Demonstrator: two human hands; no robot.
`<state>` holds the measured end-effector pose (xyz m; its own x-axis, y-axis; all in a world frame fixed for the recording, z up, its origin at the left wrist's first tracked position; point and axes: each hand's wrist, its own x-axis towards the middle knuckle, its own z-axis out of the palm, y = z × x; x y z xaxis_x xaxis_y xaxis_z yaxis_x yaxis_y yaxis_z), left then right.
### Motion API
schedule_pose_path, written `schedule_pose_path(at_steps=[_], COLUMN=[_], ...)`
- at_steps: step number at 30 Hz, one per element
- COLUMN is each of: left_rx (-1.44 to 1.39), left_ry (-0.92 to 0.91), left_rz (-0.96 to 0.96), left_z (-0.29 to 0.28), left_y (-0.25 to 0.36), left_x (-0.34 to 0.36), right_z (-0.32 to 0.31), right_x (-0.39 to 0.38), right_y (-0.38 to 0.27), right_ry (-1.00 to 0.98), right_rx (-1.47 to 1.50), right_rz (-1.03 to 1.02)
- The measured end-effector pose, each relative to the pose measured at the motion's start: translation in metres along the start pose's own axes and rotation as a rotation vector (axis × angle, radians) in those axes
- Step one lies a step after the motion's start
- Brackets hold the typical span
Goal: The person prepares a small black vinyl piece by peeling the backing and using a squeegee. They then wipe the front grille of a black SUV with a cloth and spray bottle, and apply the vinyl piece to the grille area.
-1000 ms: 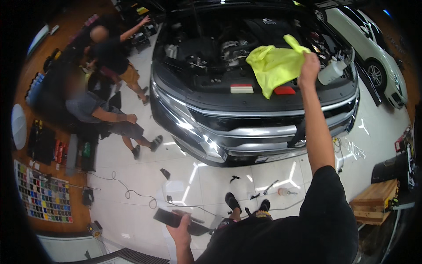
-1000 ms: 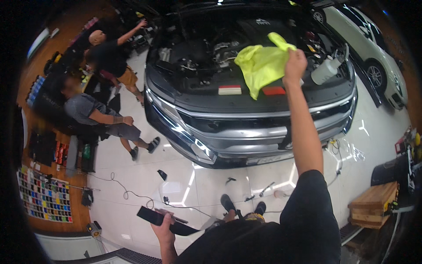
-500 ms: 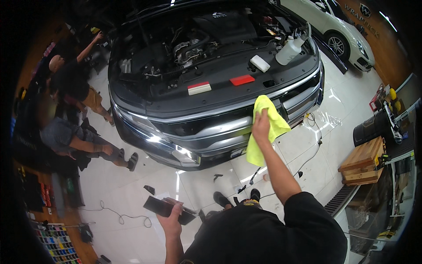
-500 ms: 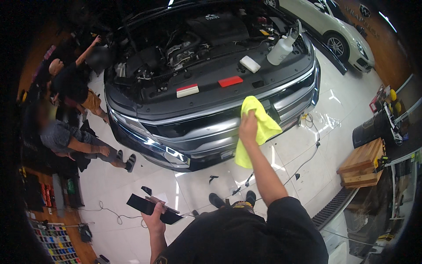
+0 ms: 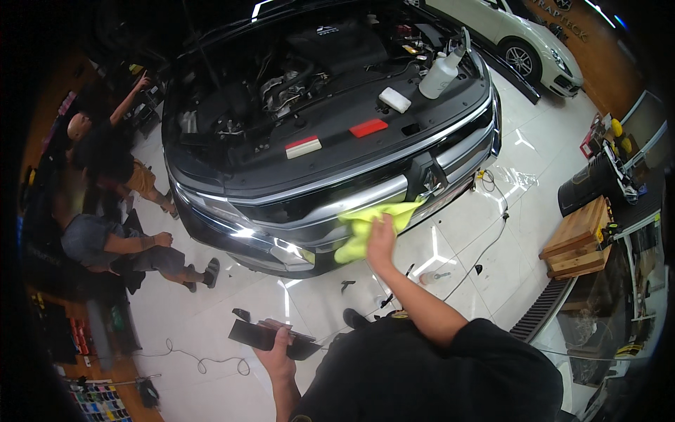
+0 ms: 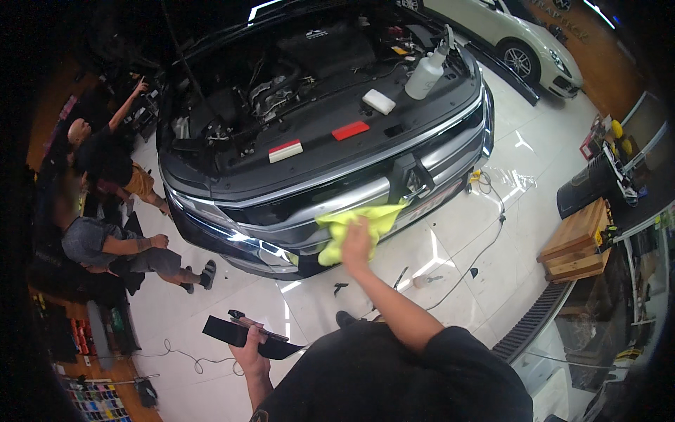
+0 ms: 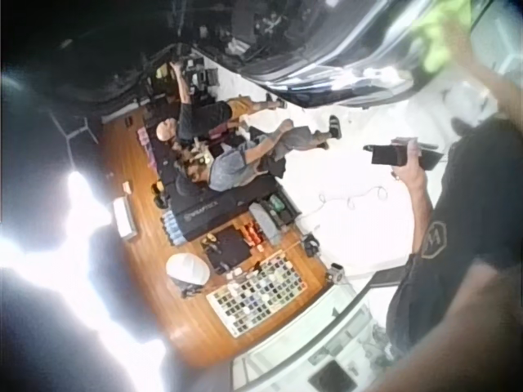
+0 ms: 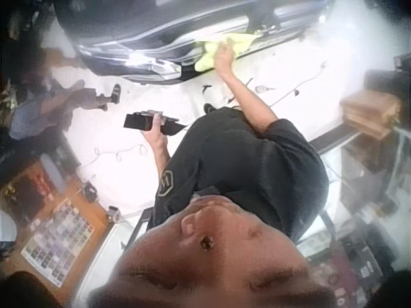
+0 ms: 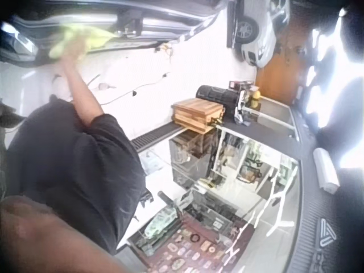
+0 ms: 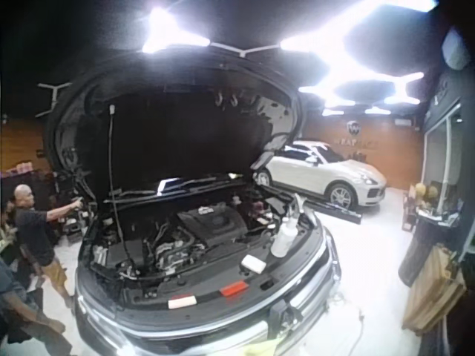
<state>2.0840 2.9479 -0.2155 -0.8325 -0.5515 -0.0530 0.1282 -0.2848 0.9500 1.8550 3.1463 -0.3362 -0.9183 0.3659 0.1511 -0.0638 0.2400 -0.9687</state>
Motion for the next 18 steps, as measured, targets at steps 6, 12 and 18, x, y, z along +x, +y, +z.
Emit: schedule_pose_path(at_steps=[6, 12, 18], left_rx=[0.005, -0.057, -0.101], left_ry=[-0.071, -0.031, 0.249], left_rz=[-0.027, -0.008, 0.055], left_z=[0.008, 0.001, -0.042], left_y=[-0.003, 0.007, 0.004], left_x=[0.008, 0.003, -0.029], right_z=[-0.082, -0.029, 0.005], right_x=[0.039, 0.179, 0.291], right_y=[-0.064, -0.231, -0.360], right_ry=[-0.165, -0.056, 0.317], right_rx=[0.352, 0.407, 0.438], right_rz=[0.137, -0.559, -0.844])
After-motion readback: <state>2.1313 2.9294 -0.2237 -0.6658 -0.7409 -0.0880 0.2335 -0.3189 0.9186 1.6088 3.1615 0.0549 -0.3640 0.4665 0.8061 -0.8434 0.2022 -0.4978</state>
